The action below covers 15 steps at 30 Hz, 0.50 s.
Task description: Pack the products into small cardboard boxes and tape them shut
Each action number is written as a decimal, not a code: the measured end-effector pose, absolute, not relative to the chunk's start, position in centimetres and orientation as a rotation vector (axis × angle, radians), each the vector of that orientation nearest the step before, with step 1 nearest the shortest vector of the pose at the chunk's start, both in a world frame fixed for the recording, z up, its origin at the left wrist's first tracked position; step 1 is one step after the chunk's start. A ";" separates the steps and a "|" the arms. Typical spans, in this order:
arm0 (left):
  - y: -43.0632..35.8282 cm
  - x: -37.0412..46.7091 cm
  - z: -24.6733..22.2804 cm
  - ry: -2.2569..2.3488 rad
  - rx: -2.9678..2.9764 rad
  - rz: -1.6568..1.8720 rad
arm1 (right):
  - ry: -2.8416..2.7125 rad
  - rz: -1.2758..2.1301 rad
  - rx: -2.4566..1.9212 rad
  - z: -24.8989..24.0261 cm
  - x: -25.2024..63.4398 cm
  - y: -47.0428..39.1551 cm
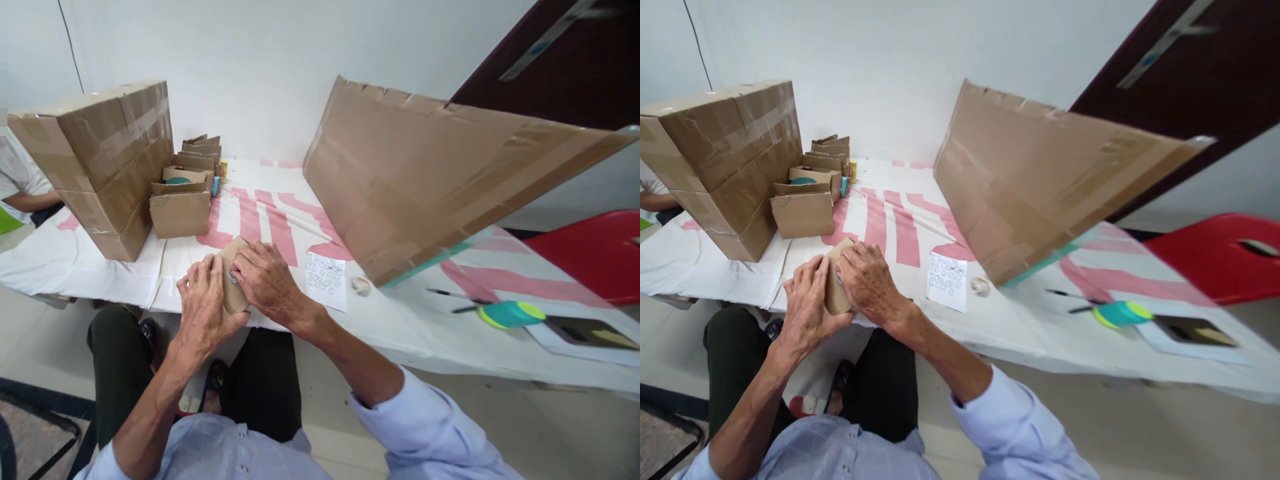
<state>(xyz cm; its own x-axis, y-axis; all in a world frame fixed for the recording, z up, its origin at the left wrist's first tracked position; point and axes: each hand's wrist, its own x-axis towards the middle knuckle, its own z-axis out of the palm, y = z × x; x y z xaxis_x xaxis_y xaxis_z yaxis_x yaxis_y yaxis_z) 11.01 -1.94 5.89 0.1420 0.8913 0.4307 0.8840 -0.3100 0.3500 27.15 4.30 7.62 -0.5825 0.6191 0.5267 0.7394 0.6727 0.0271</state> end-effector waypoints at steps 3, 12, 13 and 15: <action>-1.9 11.0 5.9 1.847 2.349 0.924 | -2.305 -0.093 -0.936 7.9 27.4 3.7; -0.2 4.3 5.1 1.688 2.294 0.989 | -1.473 0.232 -0.995 11.0 36.1 4.1; 0.0 3.2 4.9 1.666 2.280 1.021 | -1.412 0.224 -1.038 10.4 38.0 4.6; 0.3 1.2 4.5 1.626 2.239 1.043 | -1.306 0.220 -1.128 8.2 42.2 5.4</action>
<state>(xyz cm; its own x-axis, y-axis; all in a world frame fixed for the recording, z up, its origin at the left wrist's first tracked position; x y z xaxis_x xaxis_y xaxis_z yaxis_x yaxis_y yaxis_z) 1.22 0.25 4.50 0.1538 0.8903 0.4287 0.7608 -0.3835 0.5235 42.22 5.41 8.16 0.3231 0.6933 0.6442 0.4441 0.4900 -0.7501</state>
